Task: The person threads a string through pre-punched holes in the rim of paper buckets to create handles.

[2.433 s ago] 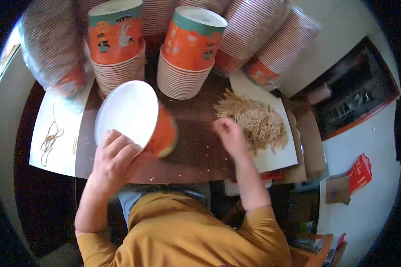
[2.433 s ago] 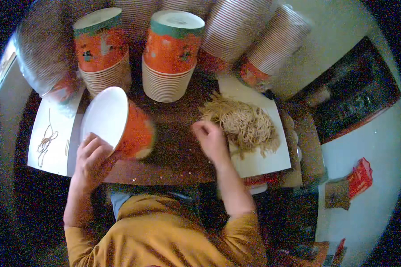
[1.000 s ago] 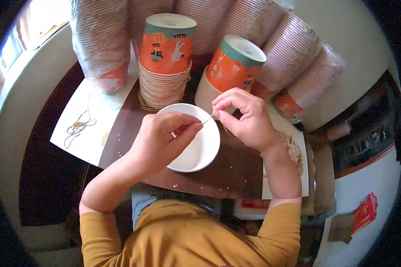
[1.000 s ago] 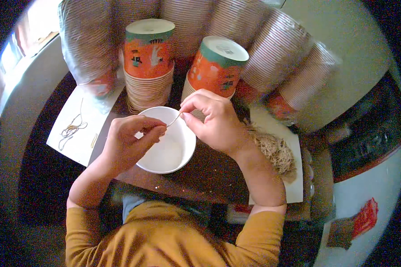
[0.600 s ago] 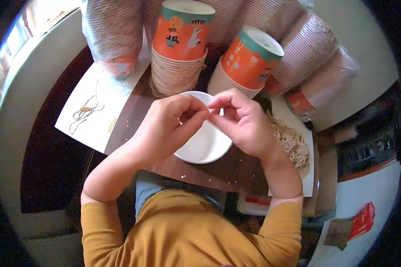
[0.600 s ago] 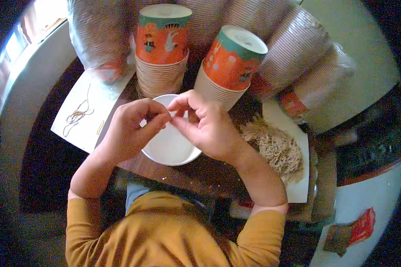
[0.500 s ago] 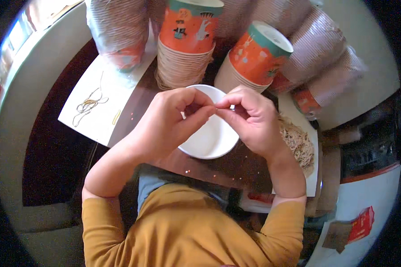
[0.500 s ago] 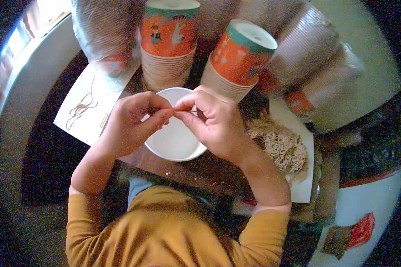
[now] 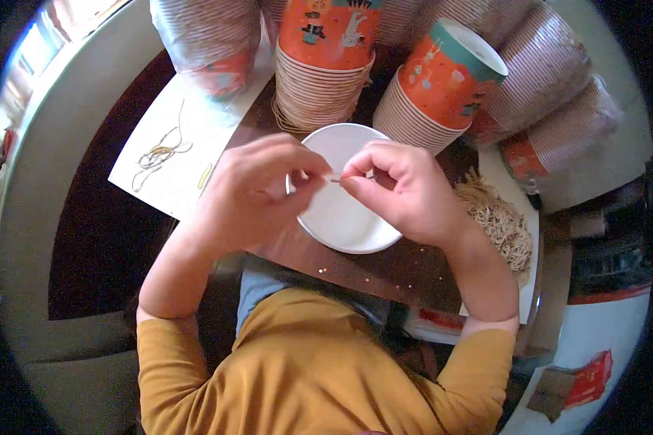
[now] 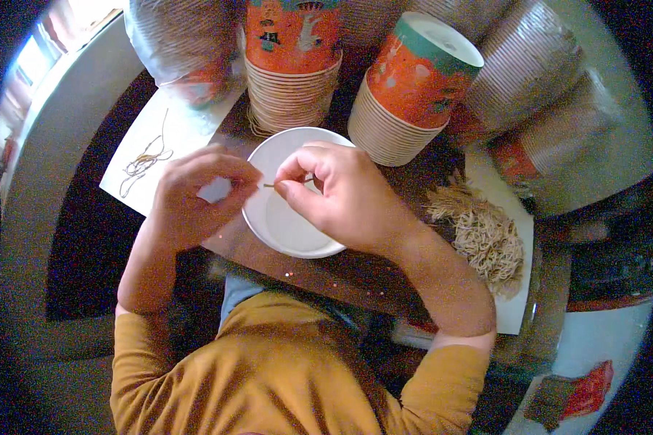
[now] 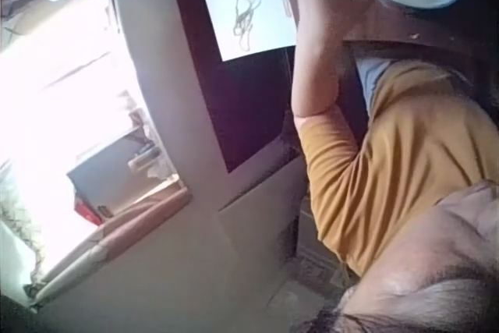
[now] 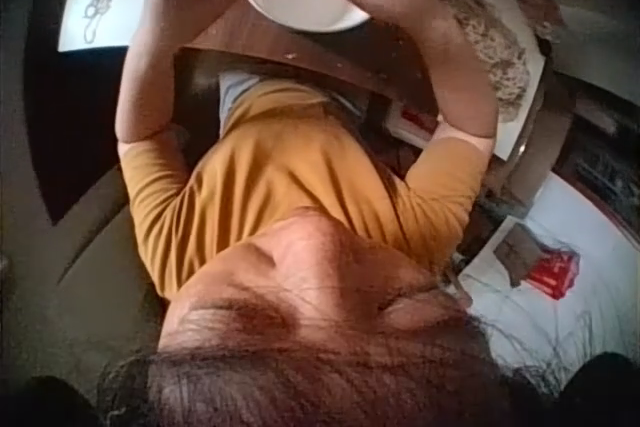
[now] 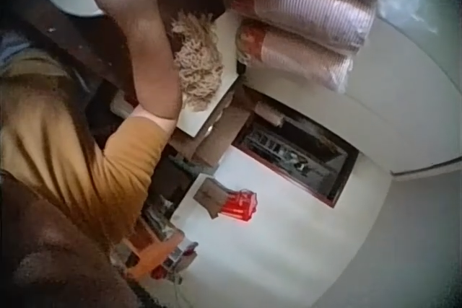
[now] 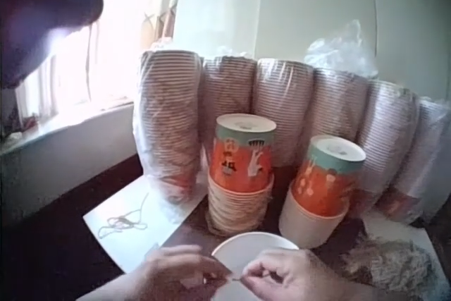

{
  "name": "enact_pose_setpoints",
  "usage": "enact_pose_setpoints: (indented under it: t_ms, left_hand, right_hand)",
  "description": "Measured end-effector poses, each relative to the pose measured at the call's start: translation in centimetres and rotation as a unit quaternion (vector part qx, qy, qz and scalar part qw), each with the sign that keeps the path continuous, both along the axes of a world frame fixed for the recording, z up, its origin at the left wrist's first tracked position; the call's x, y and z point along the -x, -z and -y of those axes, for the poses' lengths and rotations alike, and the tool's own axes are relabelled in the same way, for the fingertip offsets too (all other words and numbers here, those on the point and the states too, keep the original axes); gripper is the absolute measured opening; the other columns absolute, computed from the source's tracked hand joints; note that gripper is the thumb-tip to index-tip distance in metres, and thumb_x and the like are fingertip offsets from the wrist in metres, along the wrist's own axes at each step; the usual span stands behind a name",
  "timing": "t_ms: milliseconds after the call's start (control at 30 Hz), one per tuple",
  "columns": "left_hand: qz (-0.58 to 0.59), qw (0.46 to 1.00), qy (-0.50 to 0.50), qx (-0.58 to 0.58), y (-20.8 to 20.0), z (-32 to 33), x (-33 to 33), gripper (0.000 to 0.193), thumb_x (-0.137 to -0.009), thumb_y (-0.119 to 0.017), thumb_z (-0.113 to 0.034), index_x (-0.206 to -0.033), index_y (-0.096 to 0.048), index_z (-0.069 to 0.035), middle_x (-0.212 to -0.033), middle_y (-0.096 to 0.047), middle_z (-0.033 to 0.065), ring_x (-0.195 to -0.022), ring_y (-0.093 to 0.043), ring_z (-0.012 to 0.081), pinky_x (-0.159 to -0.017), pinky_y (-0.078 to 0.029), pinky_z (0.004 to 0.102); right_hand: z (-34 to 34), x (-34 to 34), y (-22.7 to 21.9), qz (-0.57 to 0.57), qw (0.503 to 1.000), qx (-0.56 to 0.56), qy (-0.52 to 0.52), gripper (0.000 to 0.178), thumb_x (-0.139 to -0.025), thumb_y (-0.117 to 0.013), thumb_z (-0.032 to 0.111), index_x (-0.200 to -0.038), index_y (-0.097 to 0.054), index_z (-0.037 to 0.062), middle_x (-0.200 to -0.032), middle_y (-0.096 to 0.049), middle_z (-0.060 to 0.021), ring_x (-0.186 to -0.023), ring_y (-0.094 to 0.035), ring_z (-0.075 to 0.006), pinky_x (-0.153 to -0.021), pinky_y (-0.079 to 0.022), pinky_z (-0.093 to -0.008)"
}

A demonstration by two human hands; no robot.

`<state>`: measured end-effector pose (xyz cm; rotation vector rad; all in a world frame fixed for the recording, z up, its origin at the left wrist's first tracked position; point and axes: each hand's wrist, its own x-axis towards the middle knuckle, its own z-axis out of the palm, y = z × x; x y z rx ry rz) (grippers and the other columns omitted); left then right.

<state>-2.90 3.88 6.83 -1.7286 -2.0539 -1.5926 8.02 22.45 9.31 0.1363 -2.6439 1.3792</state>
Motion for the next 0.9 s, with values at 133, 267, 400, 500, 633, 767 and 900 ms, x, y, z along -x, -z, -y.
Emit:
enact_pose_setpoints:
  t_ms: [133,267,400,500,633,767,900]
  left_hand:
    - [0.07,0.987,-0.138,0.045,3.6,1.4,2.3,0.024,-0.079,-0.064,0.0,-0.103,-0.067,-0.003,-0.082,-0.062,0.0067,-0.068,-0.056,0.0126,-0.064,-0.047,0.0253]
    - [0.086,0.983,-0.142,0.072,5.7,1.8,1.9,0.021,-0.08,-0.064,-0.001,-0.101,-0.067,-0.002,-0.08,-0.062,0.0062,-0.07,-0.057,0.0128,-0.064,-0.047,0.0252]
    - [0.104,0.984,-0.124,0.077,5.7,1.6,1.5,0.02,-0.081,-0.065,-0.002,-0.101,-0.068,-0.002,-0.081,-0.064,0.0075,-0.07,-0.06,0.0136,-0.064,-0.048,0.0257]
    - [0.096,0.985,-0.121,0.081,5.8,1.6,1.7,0.019,-0.081,-0.065,-0.002,-0.1,-0.068,-0.002,-0.083,-0.066,0.0086,-0.069,-0.061,0.0138,-0.063,-0.048,0.0258]
    - [0.096,0.985,-0.117,0.085,5.8,1.5,1.7,0.02,-0.081,-0.065,-0.002,-0.1,-0.068,-0.002,-0.084,-0.066,0.0099,-0.069,-0.062,0.0155,-0.063,-0.05,0.0269]
    - [0.086,0.986,-0.117,0.083,5.7,1.4,1.7,0.02,-0.081,-0.065,-0.002,-0.101,-0.068,-0.001,-0.084,-0.066,0.011,-0.069,-0.064,0.0178,-0.063,-0.051,0.0282]
    - [0.079,0.985,-0.12,0.093,5.3,1.3,1.7,0.02,-0.081,-0.064,-0.003,-0.101,-0.068,-0.001,-0.084,-0.066,0.0117,-0.07,-0.065,0.0189,-0.062,-0.051,0.0288]
  right_hand:
    - [-0.9,2.7,3.6,0.131,0.987,0.089,0.015,0.012,-0.086,-0.063,0.013,-0.086,-0.064,0.0008,-0.078,-0.061,0.0002,-0.069,-0.054,-0.0056,-0.063,-0.046,-0.0244]
    - [-0.1,4.6,4.1,0.165,0.986,0.0,0.011,0.017,-0.085,-0.061,0.015,-0.084,-0.064,-0.0013,-0.073,-0.064,-0.0045,-0.068,-0.058,-0.0095,-0.063,-0.047,-0.0276]
    - [0.8,5.2,3.8,0.149,0.989,-0.023,0.005,0.016,-0.084,-0.061,0.014,-0.083,-0.064,-0.0018,-0.073,-0.065,-0.0069,-0.067,-0.059,-0.0113,-0.062,-0.048,-0.0292]
    - [1.1,5.5,4.0,0.138,0.99,-0.026,0.015,0.016,-0.084,-0.061,0.014,-0.082,-0.064,-0.0016,-0.073,-0.066,-0.0085,-0.067,-0.06,-0.0124,-0.061,-0.048,-0.0301]
    - [1.1,5.7,4.2,0.151,0.988,-0.036,0.018,0.016,-0.084,-0.061,0.014,-0.082,-0.064,-0.0013,-0.073,-0.065,-0.0081,-0.067,-0.06,-0.0121,-0.061,-0.048,-0.03]
    - [1.1,5.9,4.7,0.137,0.99,-0.04,0.018,0.015,-0.084,-0.061,0.013,-0.082,-0.064,-0.0011,-0.072,-0.065,-0.0076,-0.067,-0.06,-0.0117,-0.061,-0.048,-0.0299]
    - [1.6,6.1,4.3,0.143,0.989,-0.034,0.012,0.015,-0.084,-0.061,0.013,-0.082,-0.064,-0.001,-0.072,-0.065,-0.0076,-0.067,-0.06,-0.0116,-0.062,-0.048,-0.0301]
